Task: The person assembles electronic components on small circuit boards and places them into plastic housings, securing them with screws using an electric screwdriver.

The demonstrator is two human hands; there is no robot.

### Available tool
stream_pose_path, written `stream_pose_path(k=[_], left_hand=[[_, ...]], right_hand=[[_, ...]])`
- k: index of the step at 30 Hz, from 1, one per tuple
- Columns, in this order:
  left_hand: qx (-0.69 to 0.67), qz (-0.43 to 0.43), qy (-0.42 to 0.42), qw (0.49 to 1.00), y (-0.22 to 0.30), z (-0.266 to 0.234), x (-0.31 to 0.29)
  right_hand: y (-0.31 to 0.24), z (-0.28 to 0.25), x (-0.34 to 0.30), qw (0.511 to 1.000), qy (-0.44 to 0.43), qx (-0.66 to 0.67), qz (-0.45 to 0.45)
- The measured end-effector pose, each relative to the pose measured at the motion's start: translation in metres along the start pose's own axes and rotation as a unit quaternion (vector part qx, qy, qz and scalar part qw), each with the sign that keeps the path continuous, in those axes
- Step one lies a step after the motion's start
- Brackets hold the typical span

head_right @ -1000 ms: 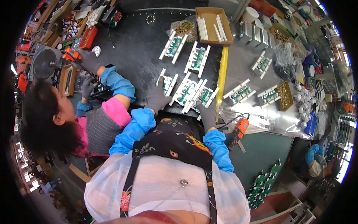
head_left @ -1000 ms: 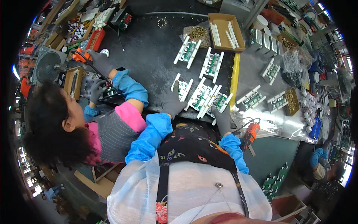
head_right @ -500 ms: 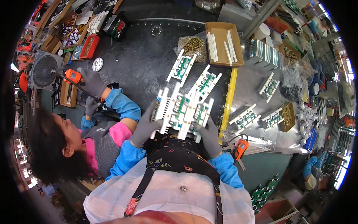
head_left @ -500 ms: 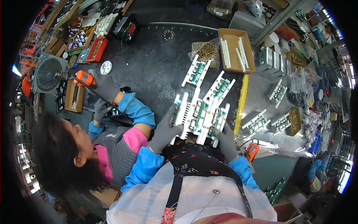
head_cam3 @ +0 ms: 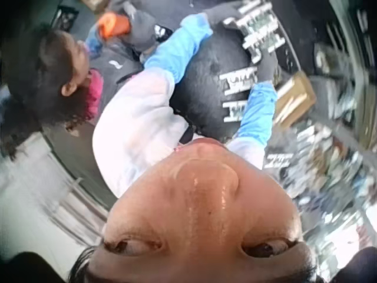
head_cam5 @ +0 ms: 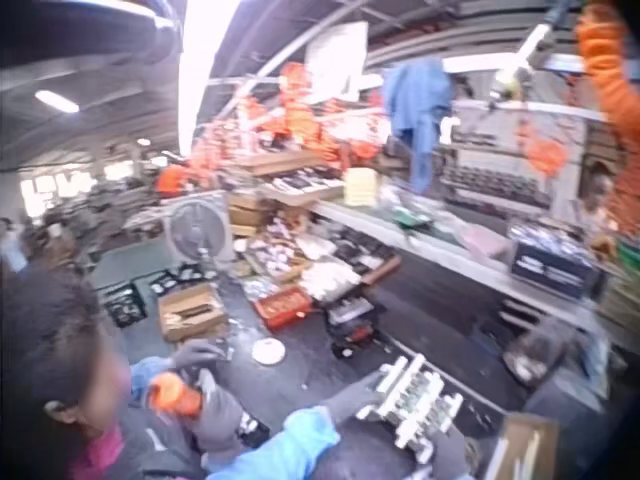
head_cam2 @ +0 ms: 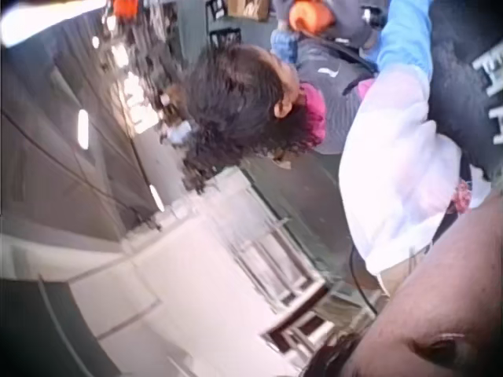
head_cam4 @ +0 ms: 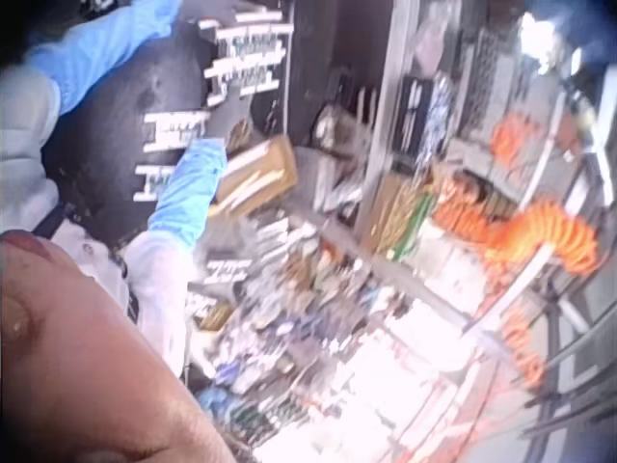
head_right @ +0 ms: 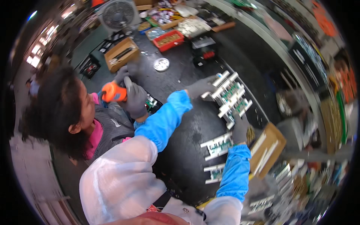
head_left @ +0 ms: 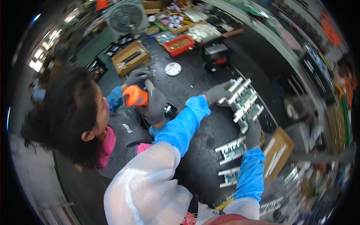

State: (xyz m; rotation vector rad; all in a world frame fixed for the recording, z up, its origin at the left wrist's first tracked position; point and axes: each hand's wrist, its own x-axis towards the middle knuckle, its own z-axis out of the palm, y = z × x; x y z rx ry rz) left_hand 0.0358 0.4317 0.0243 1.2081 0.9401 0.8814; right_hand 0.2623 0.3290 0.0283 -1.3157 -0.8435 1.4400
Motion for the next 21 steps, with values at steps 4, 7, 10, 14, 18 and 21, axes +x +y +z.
stream_pose_path(k=[4, 7, 10, 14, 18, 21], left_hand=[[0.431, -0.007, 0.016, 0.902, -0.018, -0.013, 0.049], [0.503, -0.056, 0.043, 0.862, -0.03, -0.042, 0.07], [0.589, 0.014, 0.129, 0.797, 0.008, 0.026, 0.063], [0.39, 0.187, 0.232, 0.871, 0.0, 0.08, -0.034], [0.522, 0.083, 0.023, 0.849, -0.038, 0.15, -0.113], [0.564, -0.009, -0.065, 0.823, -0.055, 0.172, -0.132]], right_hand=[[0.03, 0.0, 0.051, 0.999, 0.03, -0.026, -0.021], [0.0, 0.021, 0.04, 0.996, -0.032, -0.087, -0.007], [-0.013, -0.021, 0.01, 0.971, 0.097, -0.187, -0.111], [-0.027, -0.047, -0.101, 0.927, 0.25, -0.217, -0.175], [0.044, -0.075, -0.206, 0.885, 0.347, -0.311, -0.008], [0.071, -0.054, -0.227, 0.944, 0.296, -0.063, 0.133]])
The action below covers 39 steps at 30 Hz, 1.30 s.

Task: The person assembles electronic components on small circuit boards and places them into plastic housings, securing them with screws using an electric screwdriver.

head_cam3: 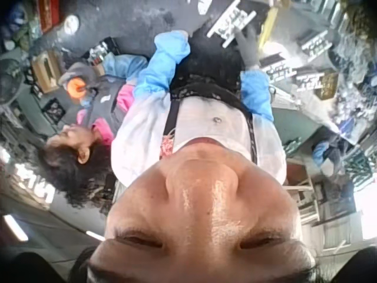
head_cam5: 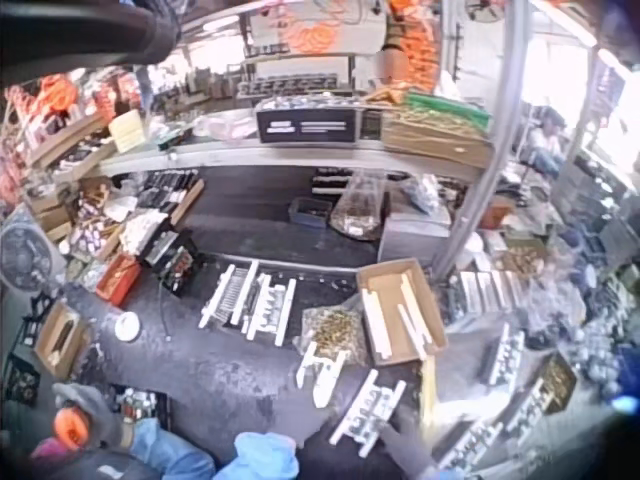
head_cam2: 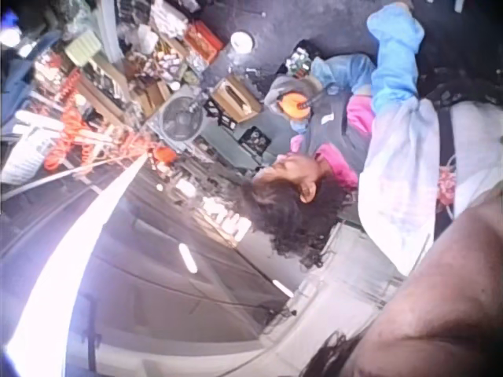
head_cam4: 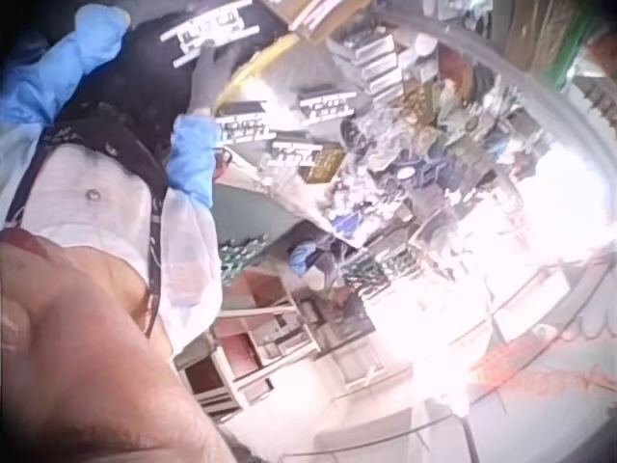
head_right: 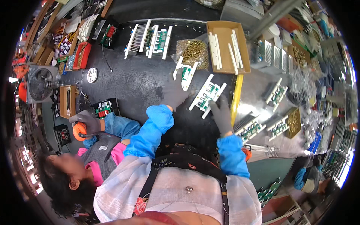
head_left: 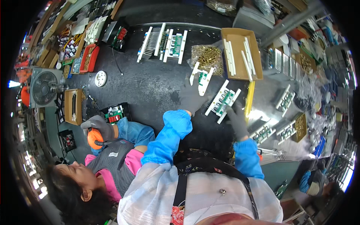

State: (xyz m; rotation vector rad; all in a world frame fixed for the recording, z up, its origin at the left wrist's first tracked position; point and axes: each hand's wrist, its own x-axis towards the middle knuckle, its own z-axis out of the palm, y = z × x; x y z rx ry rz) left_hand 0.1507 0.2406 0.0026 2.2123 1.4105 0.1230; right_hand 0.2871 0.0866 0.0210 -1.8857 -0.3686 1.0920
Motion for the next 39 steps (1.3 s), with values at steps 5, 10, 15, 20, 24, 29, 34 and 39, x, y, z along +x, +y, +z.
stream_pose_path(k=[5, 10, 15, 20, 24, 29, 34, 39], left_hand=[[0.054, -0.028, -0.023, 0.998, -0.014, 0.005, -0.044], [-0.001, -0.04, 0.077, 0.996, -0.076, -0.016, -0.044], [0.022, 0.035, 0.137, 0.99, -0.148, -0.052, 0.023], [-0.171, 0.014, -0.012, 0.985, -0.103, -0.098, 0.045], [-0.204, 0.131, 0.147, 0.959, 0.051, -0.045, -0.016], [-0.012, 0.338, -0.275, 0.9, 0.197, 0.075, -0.089], [0.151, 0.265, -0.253, 0.918, 0.241, 0.145, -0.118], [-0.053, 0.258, -0.303, 0.916, 0.177, 0.071, -0.102]], right_hand=[[0.077, 0.041, 0.003, 0.972, -0.028, -0.177, -0.151], [0.022, 0.094, -0.007, 0.982, -0.092, -0.075, -0.147], [-0.023, 0.158, 0.063, 0.951, -0.174, -0.038, -0.255], [-0.021, 0.083, 0.029, 0.905, -0.02, -0.13, -0.405], [0.037, -0.082, 0.014, 0.84, 0.343, -0.259, -0.331], [0.073, -0.242, 0.012, 0.776, 0.545, -0.289, 0.129], [0.14, -0.27, 0.035, 0.862, 0.426, -0.196, 0.191], [0.119, -0.23, -0.017, 0.906, 0.39, 0.138, -0.093]])
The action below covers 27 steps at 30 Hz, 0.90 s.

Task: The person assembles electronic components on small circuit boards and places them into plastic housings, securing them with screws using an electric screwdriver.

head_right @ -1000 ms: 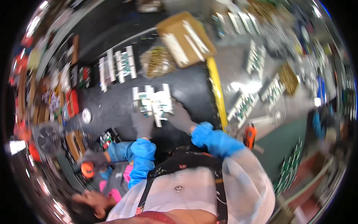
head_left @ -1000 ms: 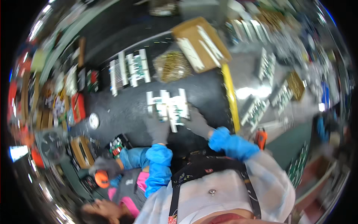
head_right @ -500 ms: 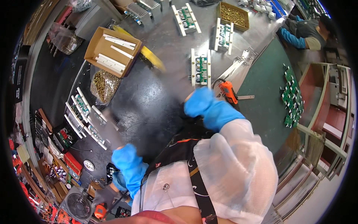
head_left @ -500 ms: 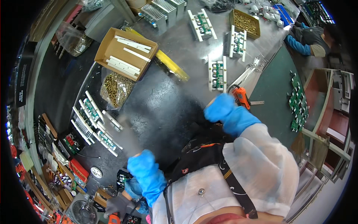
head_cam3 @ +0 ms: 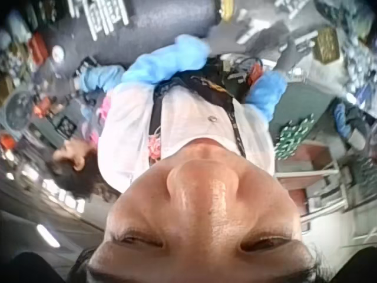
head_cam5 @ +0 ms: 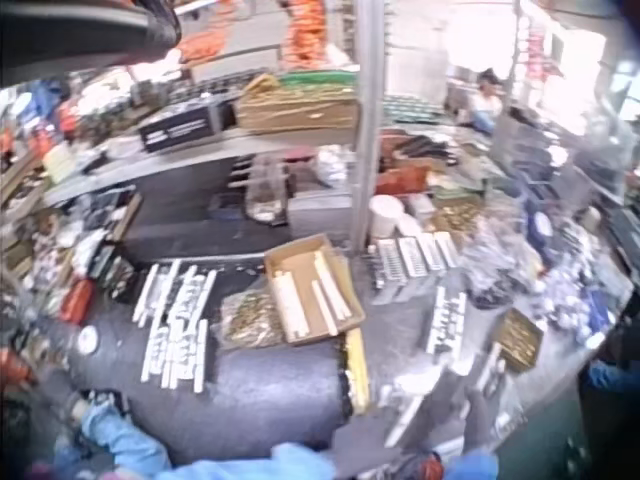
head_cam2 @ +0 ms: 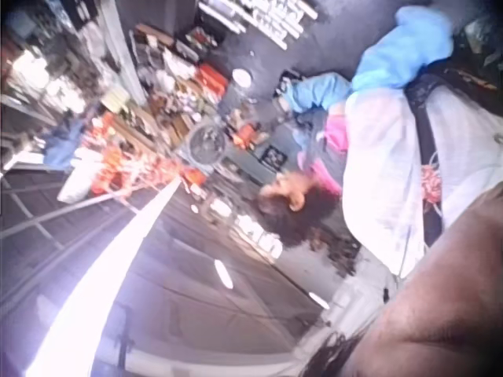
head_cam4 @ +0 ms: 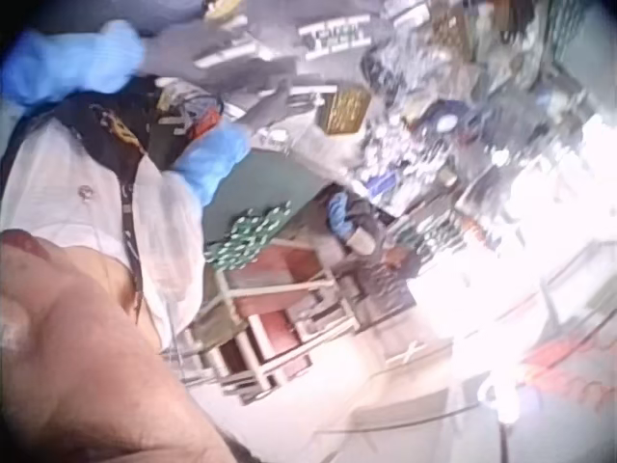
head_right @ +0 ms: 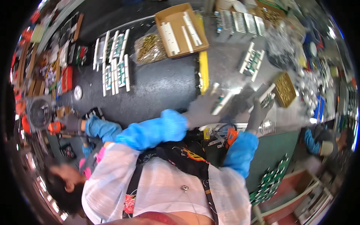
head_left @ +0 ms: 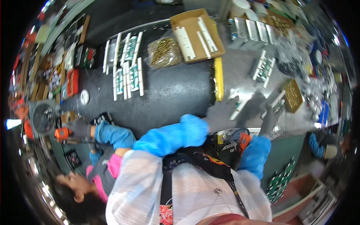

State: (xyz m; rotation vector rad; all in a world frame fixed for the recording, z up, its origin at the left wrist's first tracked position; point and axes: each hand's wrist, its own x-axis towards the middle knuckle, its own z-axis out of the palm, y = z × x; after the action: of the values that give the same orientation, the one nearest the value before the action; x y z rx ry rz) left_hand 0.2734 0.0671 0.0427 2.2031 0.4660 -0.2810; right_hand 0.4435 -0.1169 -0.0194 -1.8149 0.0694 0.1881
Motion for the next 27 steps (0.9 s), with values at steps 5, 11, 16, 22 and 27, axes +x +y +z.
stream_pose_path(k=[5, 11, 16, 22, 27], left_hand=[[0.062, -0.081, 0.33, 0.938, -0.08, -0.116, -0.088], [0.213, -0.209, 0.437, 0.849, -0.188, -0.234, -0.077], [0.236, -0.308, 0.402, 0.829, -0.229, -0.242, -0.068], [0.266, -0.313, 0.386, 0.826, -0.223, -0.233, -0.057], [0.379, -0.407, 0.357, 0.751, -0.184, -0.249, -0.044]], right_hand=[[-0.098, 0.087, -0.102, 0.961, -0.238, 0.138, 0.012], [-0.113, 0.303, -0.145, 0.869, -0.487, 0.02, -0.086], [-0.155, 0.425, -0.172, 0.873, -0.417, -0.225, -0.118], [-0.139, 0.465, -0.152, 0.91, -0.349, -0.213, -0.074], [-0.14, 0.449, -0.13, 0.889, -0.361, -0.241, -0.147]])
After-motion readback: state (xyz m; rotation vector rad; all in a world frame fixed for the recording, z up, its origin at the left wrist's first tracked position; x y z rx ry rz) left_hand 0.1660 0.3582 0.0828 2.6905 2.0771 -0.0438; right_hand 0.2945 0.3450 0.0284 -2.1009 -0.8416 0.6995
